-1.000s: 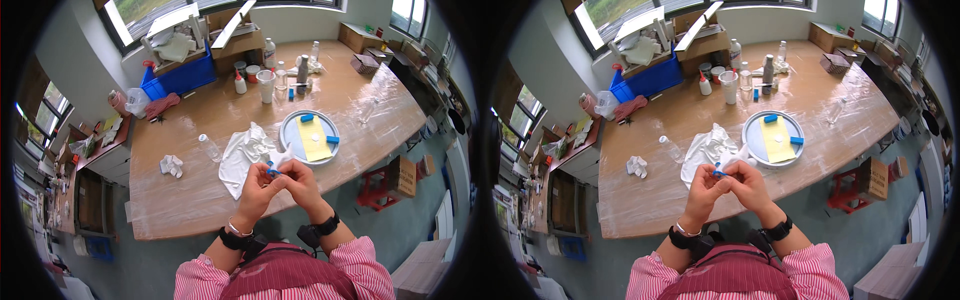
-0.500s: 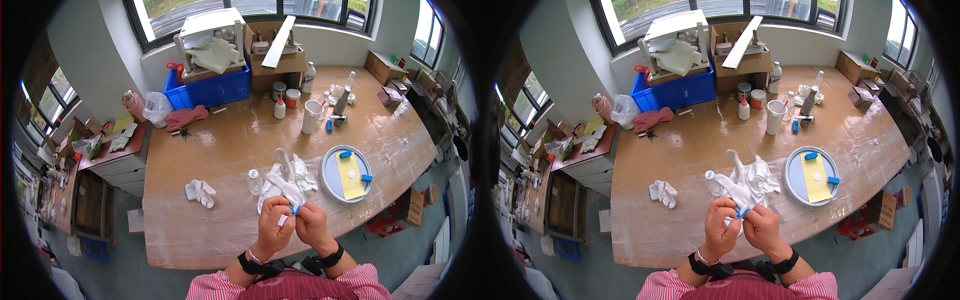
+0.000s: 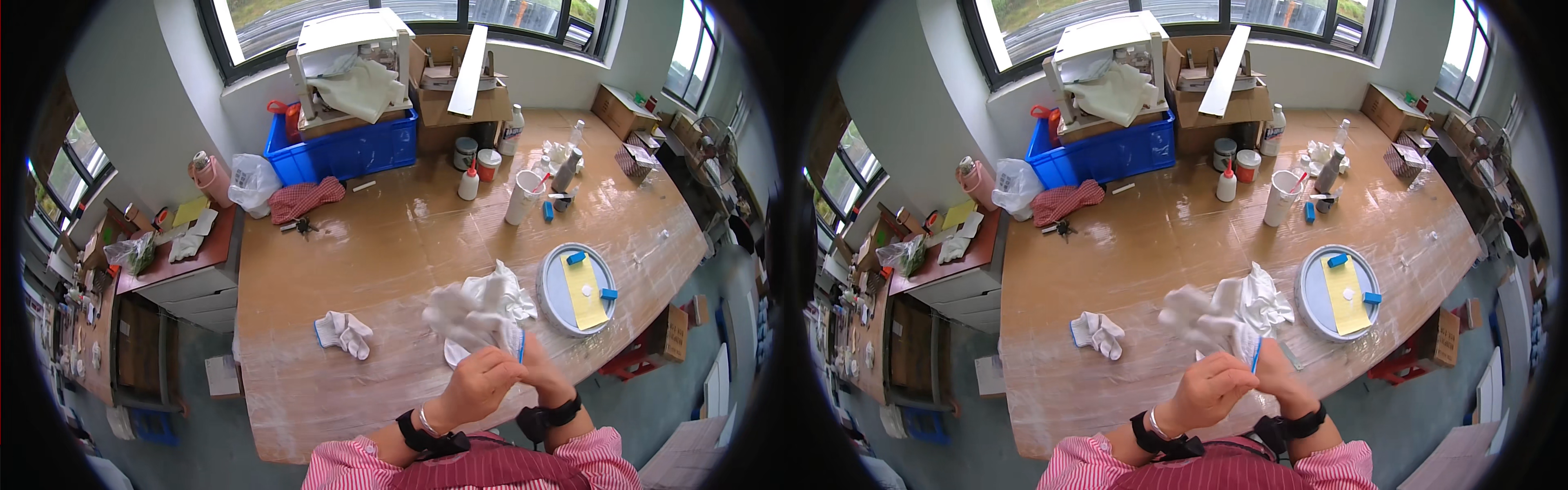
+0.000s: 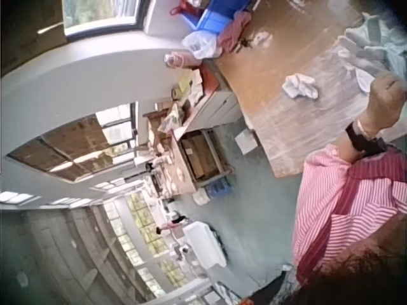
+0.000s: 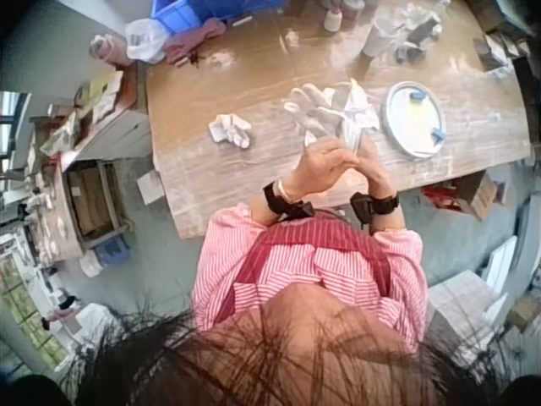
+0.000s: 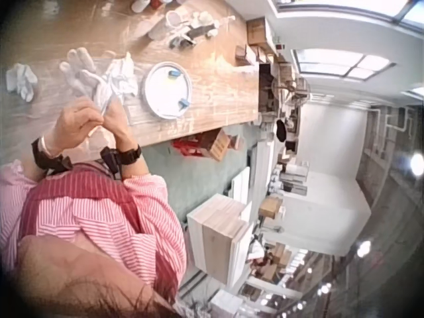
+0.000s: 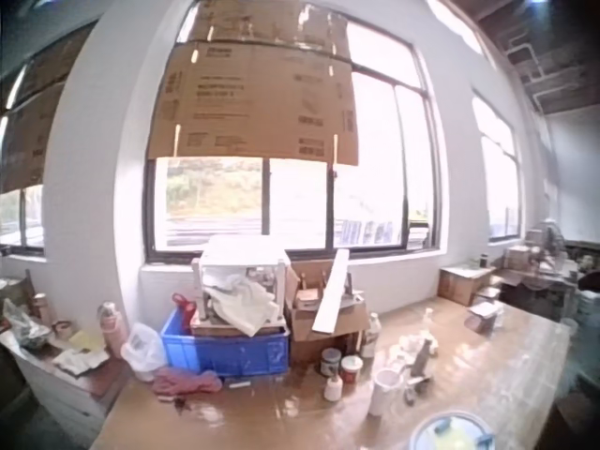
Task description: Putting on finger protectors and gloves, then lifting and stacking large white furniture boards onto a pallet in a factory.
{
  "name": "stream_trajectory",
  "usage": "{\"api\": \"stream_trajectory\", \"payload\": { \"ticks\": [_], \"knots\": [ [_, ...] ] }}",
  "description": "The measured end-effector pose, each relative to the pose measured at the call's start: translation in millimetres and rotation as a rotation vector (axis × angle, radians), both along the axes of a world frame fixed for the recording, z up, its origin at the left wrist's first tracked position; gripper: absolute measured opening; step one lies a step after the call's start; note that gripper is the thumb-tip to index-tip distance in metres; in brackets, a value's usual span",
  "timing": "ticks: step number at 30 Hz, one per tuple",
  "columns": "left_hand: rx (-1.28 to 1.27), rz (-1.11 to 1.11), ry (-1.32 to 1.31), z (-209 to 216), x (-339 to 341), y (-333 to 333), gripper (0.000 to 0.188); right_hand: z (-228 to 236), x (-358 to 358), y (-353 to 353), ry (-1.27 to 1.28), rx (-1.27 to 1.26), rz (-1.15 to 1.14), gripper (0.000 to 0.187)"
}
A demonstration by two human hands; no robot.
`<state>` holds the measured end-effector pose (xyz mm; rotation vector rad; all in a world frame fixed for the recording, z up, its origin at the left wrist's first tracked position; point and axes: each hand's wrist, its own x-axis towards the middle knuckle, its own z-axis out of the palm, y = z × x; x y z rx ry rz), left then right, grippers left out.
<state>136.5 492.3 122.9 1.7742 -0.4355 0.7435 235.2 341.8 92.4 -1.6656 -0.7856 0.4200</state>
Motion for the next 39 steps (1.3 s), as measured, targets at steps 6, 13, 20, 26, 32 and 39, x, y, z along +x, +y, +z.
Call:
{"api": "stream_trajectory", "payload": {
  "ticks": [6,13,20,26,32,39],
  "knots": [
    [-0.111,-0.008,0.152,-7.2,9.9,21.0,0.014,26.0,0.4,16.1,1.117,0.647,-0.103,0.025],
    [-0.193,-0.209,0.01,22.0,20.7,8.8,0.014,13.6,-2.4,37.2,0.635,0.587,-0.176,0.043],
    [-0.032,-0.241,-0.18,37.4,37.7,3.3,0.018,51.9,6.0,25.1,0.408,0.471,-0.316,0.055],
    [-0.24,-0.536,0.01,48.9,45.9,24.0,0.013,110.7,42.4,90.4,0.261,0.735,-0.081,0.067],
    [0.149,-0.277,0.292,20.2,38.9,138.5,0.016,106.2,37.6,131.2,-0.057,0.229,-0.138,0.09],
    [0.79,0.712,1.22,-86.0,-74.7,340.9,0.043,55.1,69.7,25.7,-0.018,-0.06,-0.134,0.053]
  ]
}}
